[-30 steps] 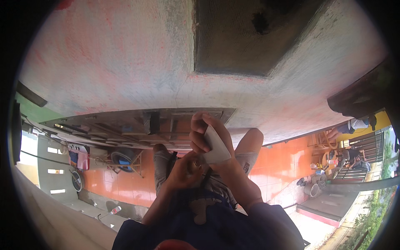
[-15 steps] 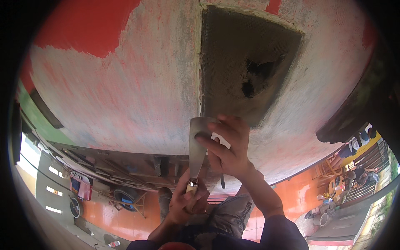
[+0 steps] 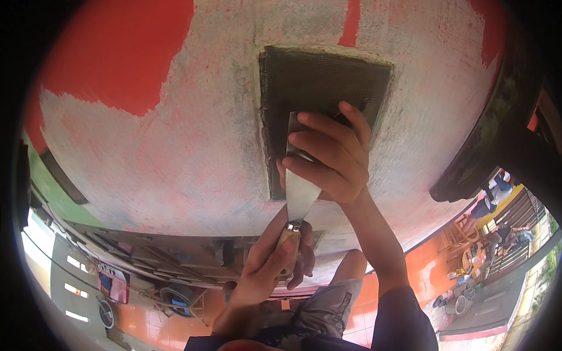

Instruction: The person uses a putty knife to apply and smooth plaster over a mesh-reinforced rectangular patch on a ceiling. The person repeatedly spreads and levels the material across the patch area.

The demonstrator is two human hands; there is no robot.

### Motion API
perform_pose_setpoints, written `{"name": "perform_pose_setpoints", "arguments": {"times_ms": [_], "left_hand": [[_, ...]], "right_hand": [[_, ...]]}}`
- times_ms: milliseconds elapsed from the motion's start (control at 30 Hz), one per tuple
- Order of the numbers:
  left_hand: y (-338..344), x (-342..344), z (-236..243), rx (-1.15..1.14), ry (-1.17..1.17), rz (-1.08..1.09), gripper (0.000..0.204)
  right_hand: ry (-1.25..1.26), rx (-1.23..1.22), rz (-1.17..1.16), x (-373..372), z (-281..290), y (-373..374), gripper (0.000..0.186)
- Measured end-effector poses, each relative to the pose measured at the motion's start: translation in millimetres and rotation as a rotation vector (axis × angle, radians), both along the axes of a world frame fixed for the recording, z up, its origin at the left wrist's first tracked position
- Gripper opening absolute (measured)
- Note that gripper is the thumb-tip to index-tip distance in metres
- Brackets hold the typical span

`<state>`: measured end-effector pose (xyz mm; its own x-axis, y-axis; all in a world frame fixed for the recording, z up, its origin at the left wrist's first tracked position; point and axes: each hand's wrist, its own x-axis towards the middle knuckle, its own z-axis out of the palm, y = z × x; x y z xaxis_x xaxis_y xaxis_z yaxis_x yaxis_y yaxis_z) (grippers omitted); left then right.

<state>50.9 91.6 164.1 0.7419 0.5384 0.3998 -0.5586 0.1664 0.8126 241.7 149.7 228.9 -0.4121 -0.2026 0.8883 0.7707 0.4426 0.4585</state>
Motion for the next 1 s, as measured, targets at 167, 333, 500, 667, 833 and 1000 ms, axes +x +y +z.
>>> {"name": "perform_pose_setpoints", "arguments": {"times_ms": [167, 333, 500, 667, 833, 1000], "left_hand": [[5.4, 39.4, 27.7, 0.126, 0.043, -0.046, 0.059], [4.3, 82.9, 51.9, 0.181, -0.031, 0.048, 0.055], [-4.7, 103.8, 63.1, 0.151, -0.113, 0.15, 0.053], [-7.1, 101.0, 64.5, 0.143, -0.114, 0.206, 0.054], [-4.9, 94.9, 73.1, 0.151, -0.07, 0.217, 0.055], [-5.1, 89.1, 80.9, 0.123, -0.113, 0.129, 0.057]], "right_hand": [[0.032, 0.13, 0.043, 34.2, 33.9, -1.4, 0.031], [-0.013, 0.209, 0.068, 63.3, 69.5, 4.0, 0.032], [-0.035, 0.247, 0.136, 72.2, 88.0, 8.3, 0.032], [-0.009, 0.201, 0.121, 66.6, 85.2, 11.2, 0.03], [0.075, 0.25, 0.143, 58.8, 91.5, 18.7, 0.034], [0.113, 0.162, 0.124, 56.4, 94.9, 10.3, 0.035]]}}
